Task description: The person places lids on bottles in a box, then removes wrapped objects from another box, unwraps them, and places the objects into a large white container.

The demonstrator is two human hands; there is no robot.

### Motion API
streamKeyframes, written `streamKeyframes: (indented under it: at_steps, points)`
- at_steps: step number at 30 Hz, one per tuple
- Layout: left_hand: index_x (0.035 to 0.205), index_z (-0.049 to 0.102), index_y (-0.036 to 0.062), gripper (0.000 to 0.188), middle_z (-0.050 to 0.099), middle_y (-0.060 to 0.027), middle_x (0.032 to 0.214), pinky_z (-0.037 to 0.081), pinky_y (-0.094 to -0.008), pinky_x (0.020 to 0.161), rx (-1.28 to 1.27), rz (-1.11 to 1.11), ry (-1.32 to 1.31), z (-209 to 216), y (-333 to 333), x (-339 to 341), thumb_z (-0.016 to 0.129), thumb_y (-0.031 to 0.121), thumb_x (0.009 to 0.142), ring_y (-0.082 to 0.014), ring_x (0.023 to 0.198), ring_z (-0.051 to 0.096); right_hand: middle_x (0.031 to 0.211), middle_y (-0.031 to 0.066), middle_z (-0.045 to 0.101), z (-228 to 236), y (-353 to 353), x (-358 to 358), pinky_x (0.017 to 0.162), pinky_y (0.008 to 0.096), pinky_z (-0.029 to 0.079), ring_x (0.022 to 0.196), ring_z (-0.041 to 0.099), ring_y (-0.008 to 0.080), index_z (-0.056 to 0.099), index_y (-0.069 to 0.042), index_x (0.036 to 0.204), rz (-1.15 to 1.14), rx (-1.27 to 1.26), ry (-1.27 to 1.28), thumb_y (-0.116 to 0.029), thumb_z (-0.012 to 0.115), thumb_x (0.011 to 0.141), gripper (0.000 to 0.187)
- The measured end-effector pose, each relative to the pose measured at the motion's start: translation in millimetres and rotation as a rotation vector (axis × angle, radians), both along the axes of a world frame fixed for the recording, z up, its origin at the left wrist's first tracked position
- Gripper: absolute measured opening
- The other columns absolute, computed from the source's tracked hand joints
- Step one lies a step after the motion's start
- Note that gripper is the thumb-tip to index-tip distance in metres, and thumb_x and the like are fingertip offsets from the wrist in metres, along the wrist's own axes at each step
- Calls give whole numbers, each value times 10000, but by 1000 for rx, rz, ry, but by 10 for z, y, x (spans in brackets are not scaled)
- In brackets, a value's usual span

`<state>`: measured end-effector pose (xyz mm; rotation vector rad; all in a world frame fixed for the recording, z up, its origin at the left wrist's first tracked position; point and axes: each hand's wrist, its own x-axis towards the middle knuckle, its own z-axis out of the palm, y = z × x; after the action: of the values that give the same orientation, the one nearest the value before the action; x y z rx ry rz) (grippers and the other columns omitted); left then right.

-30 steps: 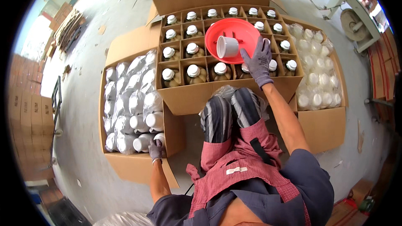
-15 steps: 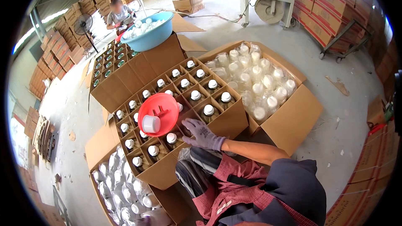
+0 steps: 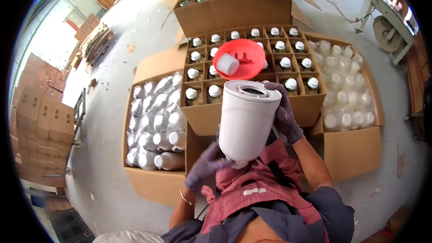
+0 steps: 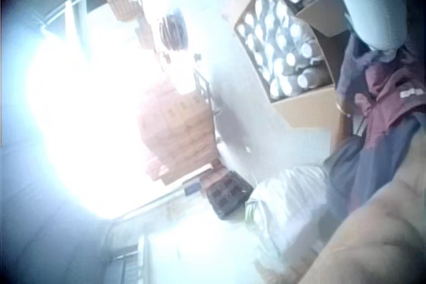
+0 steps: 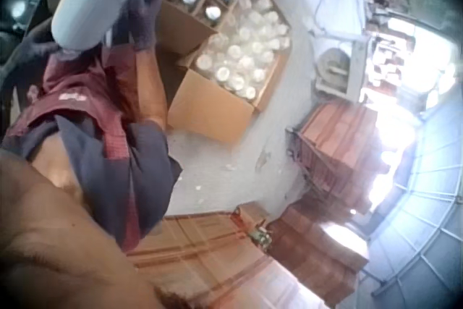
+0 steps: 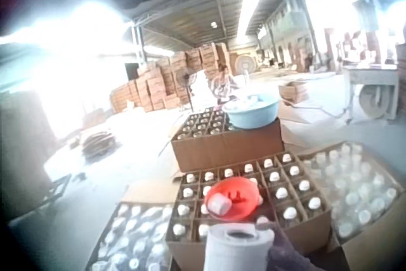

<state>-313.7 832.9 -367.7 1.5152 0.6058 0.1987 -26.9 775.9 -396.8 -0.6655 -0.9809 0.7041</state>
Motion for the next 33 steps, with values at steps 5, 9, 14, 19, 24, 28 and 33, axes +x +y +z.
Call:
streamKeyframes:
  at_steps: [5,9,14,19,24,28,33]
  points:
    - [1467,259,11,786,427,-139,1402,301,-355,1094,-220,92,-362,-182,-5,393,662,194,818,-212,1313,379,1275,53,486,-365,-260,51,997,378,415,1190,481,202,404,-137,1317,52,-171,442,-493,674,842,653]
    - [1500,152,37,807,370,-147,1425,359,-344,1050,265,396,-349,-412,-293,470,613,263,877,-233,1251,427,1280,51,487,-463,-328,-1,1001,377,420,1194,483,207,397,-121,1322,-27,-253,477,-552,625,852,678]
    - [1445,253,7,692,449,-204,1303,391,-453,994,747,601,-437,-163,-82,368,493,409,936,-322,1181,461,1377,75,426,-240,-586,240,1050,395,378,1264,432,219,344,-97,1394,343,-279,326,-712,497,821,855]
    - [1285,443,1,574,538,-214,1173,429,-447,924,1207,338,-430,-43,357,148,393,466,952,-335,1034,538,1421,82,365,22,-486,32,1111,388,277,1295,374,236,282,-95,1447,330,-483,153,-369,690,838,783]
    - [1283,478,0,502,616,-142,1148,484,-347,898,515,66,-296,-283,565,345,572,325,913,-194,1032,578,1369,105,402,449,-355,-110,1092,453,291,1292,374,293,375,-107,1392,-129,-39,-852,-375,730,779,758]
    - [1275,509,-9,401,605,-118,1202,477,-312,917,307,-27,-159,-447,671,273,564,148,910,-164,1070,571,1395,155,376,858,-437,-240,1083,485,286,1296,361,332,394,-80,1392,-103,326,-1256,-461,782,705,876]
    - [1227,486,-25,620,582,-156,1067,482,-378,842,475,568,-359,-80,553,153,459,510,915,-267,952,591,1522,149,261,631,-520,-49,1138,431,212,1394,261,275,118,-81,1518,-38,-381,-512,-727,537,776,1069]
